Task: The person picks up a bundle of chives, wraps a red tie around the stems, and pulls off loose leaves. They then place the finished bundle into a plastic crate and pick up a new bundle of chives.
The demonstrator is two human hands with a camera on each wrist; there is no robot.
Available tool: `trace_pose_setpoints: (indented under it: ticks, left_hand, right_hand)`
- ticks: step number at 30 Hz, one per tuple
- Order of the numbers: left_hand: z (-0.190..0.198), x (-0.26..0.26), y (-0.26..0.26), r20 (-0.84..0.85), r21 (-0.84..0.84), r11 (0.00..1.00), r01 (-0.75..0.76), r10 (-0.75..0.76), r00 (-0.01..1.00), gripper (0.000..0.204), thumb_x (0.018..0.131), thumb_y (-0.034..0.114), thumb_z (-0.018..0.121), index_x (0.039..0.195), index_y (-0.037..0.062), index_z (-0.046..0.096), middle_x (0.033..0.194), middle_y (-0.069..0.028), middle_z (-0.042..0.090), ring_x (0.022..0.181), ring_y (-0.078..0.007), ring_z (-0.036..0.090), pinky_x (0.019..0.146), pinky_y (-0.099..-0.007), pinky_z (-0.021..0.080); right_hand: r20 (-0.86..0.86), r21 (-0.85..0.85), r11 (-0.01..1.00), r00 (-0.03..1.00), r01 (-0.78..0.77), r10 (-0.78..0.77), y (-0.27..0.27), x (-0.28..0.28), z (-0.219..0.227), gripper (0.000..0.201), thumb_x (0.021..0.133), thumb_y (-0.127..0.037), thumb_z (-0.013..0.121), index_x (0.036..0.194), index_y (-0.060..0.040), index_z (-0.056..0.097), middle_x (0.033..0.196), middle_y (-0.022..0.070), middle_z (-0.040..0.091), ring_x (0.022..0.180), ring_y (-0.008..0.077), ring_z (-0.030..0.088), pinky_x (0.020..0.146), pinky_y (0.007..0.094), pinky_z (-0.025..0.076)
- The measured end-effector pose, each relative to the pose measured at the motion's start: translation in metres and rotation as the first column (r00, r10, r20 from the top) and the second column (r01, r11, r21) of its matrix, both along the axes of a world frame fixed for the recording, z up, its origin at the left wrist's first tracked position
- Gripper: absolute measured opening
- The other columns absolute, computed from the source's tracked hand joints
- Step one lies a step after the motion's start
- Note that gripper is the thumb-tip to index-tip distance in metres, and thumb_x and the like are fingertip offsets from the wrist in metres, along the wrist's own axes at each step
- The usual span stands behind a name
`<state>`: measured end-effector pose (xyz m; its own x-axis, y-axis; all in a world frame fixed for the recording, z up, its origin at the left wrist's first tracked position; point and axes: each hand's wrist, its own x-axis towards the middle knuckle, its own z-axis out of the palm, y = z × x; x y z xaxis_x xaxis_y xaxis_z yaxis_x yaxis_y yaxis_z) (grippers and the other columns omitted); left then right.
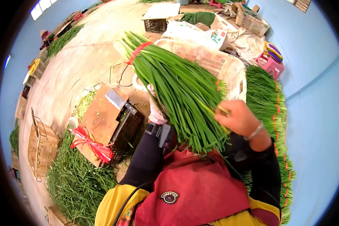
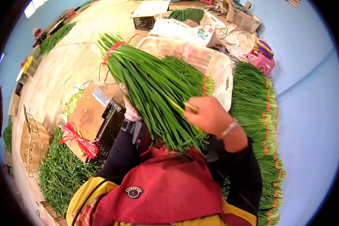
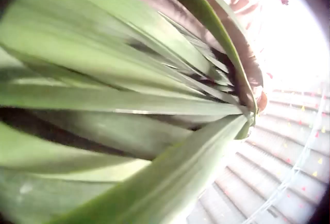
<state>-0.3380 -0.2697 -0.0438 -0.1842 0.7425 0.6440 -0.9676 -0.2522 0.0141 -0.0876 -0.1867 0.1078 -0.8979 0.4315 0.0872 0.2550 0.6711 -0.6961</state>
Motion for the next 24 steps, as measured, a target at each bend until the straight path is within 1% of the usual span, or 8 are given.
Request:
trace_pose_setpoints:
  ticks: [3,7,12,15,17,18,20,24]
  left_hand:
    - [-0.078,-0.074,-0.011,-0.448,-0.373,0.7,-0.609,0.438,0.779,0.072,0.098,0.054,0.035,0.149,0.0066,0.018,0.151,-0.0147,0.025,0.136,-0.0271,0.033,0.111,-0.0433,0.035]
    - [-0.092,-0.106,-0.026,-0.55,-0.506,0.338,-0.794,0.583,0.599,0.071,0.097,0.053,0.037,0.148,0.0067,0.02,0.149,-0.0149,0.028,0.134,-0.0272,0.035,0.109,-0.0434,0.036]
    - [-0.101,-0.115,-0.031,-0.603,-0.51,0.246,-0.825,0.581,0.546,0.07,0.096,0.051,0.04,0.147,0.0068,0.023,0.146,-0.015,0.031,0.131,-0.0272,0.038,0.107,-0.0434,0.038]
    - [-0.107,-0.12,-0.035,-0.625,-0.513,0.213,-0.831,0.572,0.532,0.069,0.096,0.05,0.042,0.146,0.0069,0.025,0.145,-0.0152,0.033,0.13,-0.0273,0.039,0.106,-0.0434,0.039]
    - [-0.111,-0.12,-0.036,-0.642,-0.519,0.195,-0.832,0.553,0.531,0.068,0.095,0.05,0.043,0.146,0.0069,0.026,0.144,-0.0152,0.035,0.129,-0.0273,0.041,0.105,-0.0435,0.04]
    - [-0.113,-0.121,-0.038,-0.65,-0.523,0.184,-0.833,0.546,0.528,0.068,0.095,0.049,0.044,0.146,0.0069,0.027,0.143,-0.0153,0.035,0.128,-0.0273,0.041,0.105,-0.0435,0.04]
    - [-0.113,-0.117,-0.045,-0.665,-0.518,0.167,-0.839,0.537,0.518,0.068,0.095,0.049,0.045,0.145,0.007,0.028,0.142,-0.0154,0.037,0.127,-0.0273,0.042,0.104,-0.0435,0.041]
    - [-0.119,-0.106,-0.05,-0.667,-0.528,0.171,-0.832,0.522,0.531,0.067,0.094,0.048,0.047,0.144,0.007,0.03,0.14,-0.0155,0.039,0.125,-0.0274,0.045,0.102,-0.0435,0.043]
  right_hand:
    - [0.237,-0.021,0.945,0.916,-0.328,0.323,0.013,0.038,-0.013,0.021,0.078,-0.02,0.066,0.072,-0.0017,0.059,0.067,0.0167,0.059,0.063,0.0361,0.058,0.061,0.0429,0.047]
    - [0.451,-0.027,0.908,0.806,-0.418,0.384,0.012,0.065,-0.046,0.019,0.076,-0.022,0.072,0.081,-0.0048,0.064,0.071,0.0119,0.06,0.067,0.033,0.059,0.062,0.0387,0.047]
    - [-0.03,-0.369,0.927,0.998,-0.058,0.051,-0.019,0.043,0.013,0.017,0.086,-0.009,0.064,0.101,-0.0018,0.063,0.071,0.0051,0.06,0.064,0.0155,0.055,0.061,0.03,0.045]
    - [-0.345,-0.494,0.81,0.926,-0.316,0.15,-0.068,0.02,0.054,0.03,0.086,-0.01,0.061,0.115,-0.0019,0.056,0.079,0.0079,0.063,0.064,0.0175,0.059,0.06,0.0313,0.049]
    - [-0.569,-0.133,0.805,0.71,-0.579,0.416,-0.096,0.008,0.068,0.046,0.084,-0.006,0.059,0.127,0.0064,0.049,0.094,0.0075,0.06,0.079,0.016,0.061,0.07,0.0263,0.05]
    - [-0.424,-0.236,0.776,0.781,-0.584,0.458,-0.115,0.018,0.085,0.057,0.077,-0.003,0.061,0.131,0.005,0.045,0.106,0.0103,0.059,0.087,0.0181,0.062,0.075,0.024,0.049]
    - [-0.694,-0.482,0.356,0.597,-0.8,0.402,-0.137,-0.01,0.083,0.024,0.076,-0.012,0.058,0.095,0.0023,0.053,0.089,0.0174,0.055,0.075,0.0296,0.06,0.066,0.04,0.05]
    - [-0.733,-0.413,0.41,0.564,-0.813,0.381,-0.131,-0.007,0.083,0.026,0.078,-0.011,0.056,0.101,0.0024,0.054,0.088,0.0156,0.055,0.073,0.0279,0.059,0.066,0.0382,0.049]
